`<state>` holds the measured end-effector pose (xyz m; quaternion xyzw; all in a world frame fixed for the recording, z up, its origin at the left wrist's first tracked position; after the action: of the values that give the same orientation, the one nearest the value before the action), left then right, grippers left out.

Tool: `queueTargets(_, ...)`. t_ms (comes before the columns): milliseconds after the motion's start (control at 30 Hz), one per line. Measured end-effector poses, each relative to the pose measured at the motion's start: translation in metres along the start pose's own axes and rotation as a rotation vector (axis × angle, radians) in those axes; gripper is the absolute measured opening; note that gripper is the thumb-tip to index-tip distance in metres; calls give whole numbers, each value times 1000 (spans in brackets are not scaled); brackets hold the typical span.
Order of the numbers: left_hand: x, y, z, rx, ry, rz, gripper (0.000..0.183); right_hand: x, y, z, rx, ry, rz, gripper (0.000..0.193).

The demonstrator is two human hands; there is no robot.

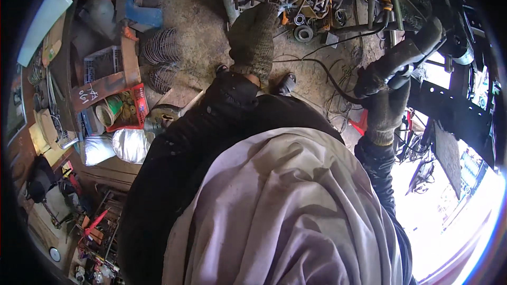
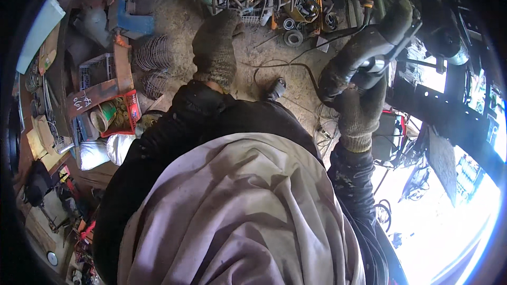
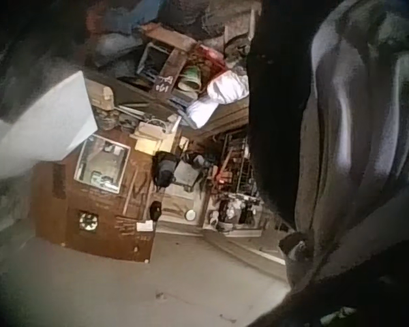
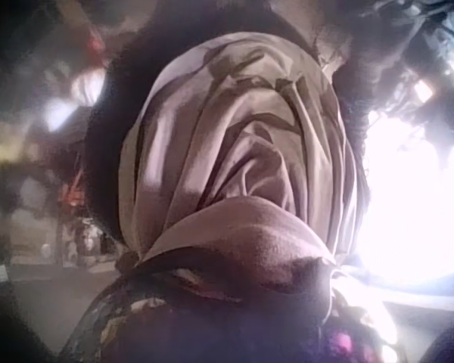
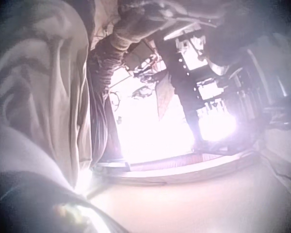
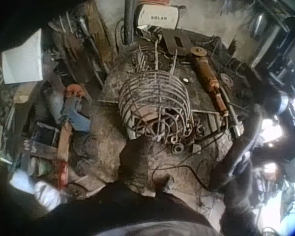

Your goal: The person positions and secures a metal hook onto a wire cage by hand and using a tool.

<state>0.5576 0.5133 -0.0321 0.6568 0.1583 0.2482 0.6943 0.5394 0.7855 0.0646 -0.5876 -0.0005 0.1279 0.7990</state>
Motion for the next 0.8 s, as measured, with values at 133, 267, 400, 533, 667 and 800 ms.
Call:
queueTargets(133,9,0,-3,-154,110,-297,18,-6,6,-8,-91,-76,-52,40)
queueTargets(267,6,-9,-2,-29,69,-215,22,-13,4,-16,-237,-153,-151,63)
queueTargets(400,0,-29,-1,-300,56,-419,27,-20,8,-24,-197,-225,-64,64)
queueTargets(533,7,-16,-5,-233,172,-375,23,-18,27,-18,-118,-339,-147,67)
queueTargets(667,6,-13,-3,-609,194,-652,22,-22,31,-18,-397,-423,-356,66)
queueTargets(800,11,-11,-3,-524,199,-569,22,-26,34,-24,-311,-441,-269,61)
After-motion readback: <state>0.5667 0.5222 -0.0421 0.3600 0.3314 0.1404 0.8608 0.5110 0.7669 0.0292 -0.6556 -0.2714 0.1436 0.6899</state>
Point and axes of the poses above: each hand's wrist, its own x-axis away from the middle knuckle, its own z-axis out of the back of the hand, y = z × x, the point moved 1 cm from there along -x, towards the middle knuckle, and after that the axes turned 2 degrees about -y, right-handed, at the moved point
